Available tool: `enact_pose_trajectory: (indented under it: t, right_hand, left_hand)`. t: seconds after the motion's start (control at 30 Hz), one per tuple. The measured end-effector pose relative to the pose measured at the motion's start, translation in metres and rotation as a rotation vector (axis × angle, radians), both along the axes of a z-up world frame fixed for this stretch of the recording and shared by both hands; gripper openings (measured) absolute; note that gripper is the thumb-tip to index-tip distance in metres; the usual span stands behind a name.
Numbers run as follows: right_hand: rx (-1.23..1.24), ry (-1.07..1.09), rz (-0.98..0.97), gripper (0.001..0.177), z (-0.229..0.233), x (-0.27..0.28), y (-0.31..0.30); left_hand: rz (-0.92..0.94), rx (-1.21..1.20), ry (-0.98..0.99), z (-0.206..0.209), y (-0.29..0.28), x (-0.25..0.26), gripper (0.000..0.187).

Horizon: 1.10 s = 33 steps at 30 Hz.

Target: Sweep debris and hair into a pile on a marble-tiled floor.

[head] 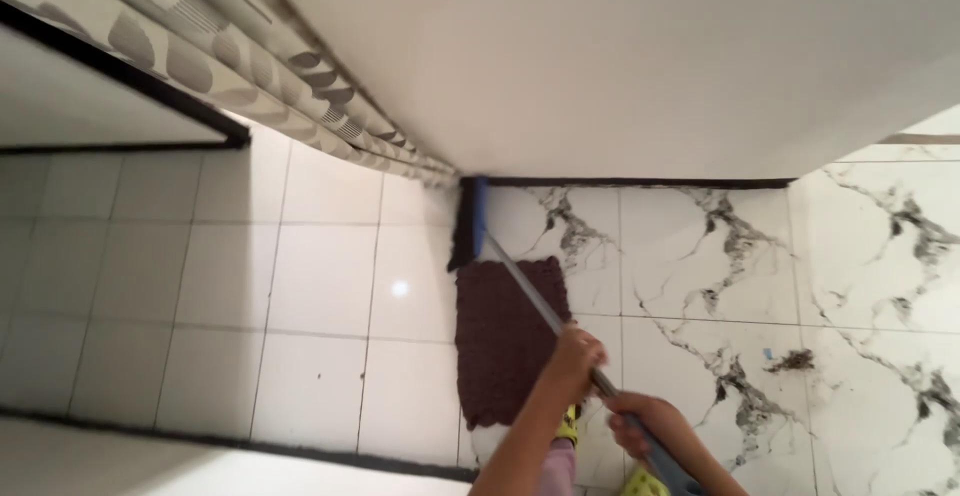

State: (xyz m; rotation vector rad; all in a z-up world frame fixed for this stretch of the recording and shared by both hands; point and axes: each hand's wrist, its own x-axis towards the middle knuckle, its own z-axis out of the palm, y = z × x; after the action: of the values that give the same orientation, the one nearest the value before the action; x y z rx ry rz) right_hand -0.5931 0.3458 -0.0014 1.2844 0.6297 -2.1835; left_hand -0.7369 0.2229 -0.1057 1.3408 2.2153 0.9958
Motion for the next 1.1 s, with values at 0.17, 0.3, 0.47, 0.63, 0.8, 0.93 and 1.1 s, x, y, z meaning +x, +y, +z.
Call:
enact_pose_trajectory:
  t: [0.17, 0.3, 0.47, 0.63, 0.8, 0.93, 1.1]
  right_hand:
    - [-0.402, -0.161, -0.225, 0.035, -0.018, 0.108, 0.062]
    - [-0.037, -0.257, -0.329, 0.017, 0.042, 0.150, 0.086]
    - [0.246, -0.348, -0.450, 0.019, 0.073, 0.188, 0.107]
    - [0.325, -0.489, -0.358, 0.026, 0.130, 0.245, 0.123]
    - [0.177, -0.406, -0.311, 0.036, 0.142, 0.264, 0.136]
    - [0.167, -0.235, -0.135, 0.036, 0.151, 0.225, 0.129]
    - [0.255, -0.321, -0.059, 0.042, 0.135, 0.272, 0.143]
  left_hand:
    - [-0.242, 0.227, -0.128, 0.034, 0.082, 0.075, 0.015]
    - [-0.402, 0.139, -0.240, 0.053, 0.146, 0.128, 0.010]
    - [-0.616, -0.007, -0.128, 0.051, 0.203, 0.181, 0.019]
    - [-0.593, -0.076, -0.159, 0.170, 0.200, 0.201, 0.016]
    - [-0.538, -0.267, -0.127, 0.179, 0.178, 0.207, 0.019]
    - [-0.512, -0.245, -0.081, 0.136, 0.153, 0.198, 0.012]
    - [-0.515, -0.201, -0.262, 0.123, 0.182, 0.246, 0.011]
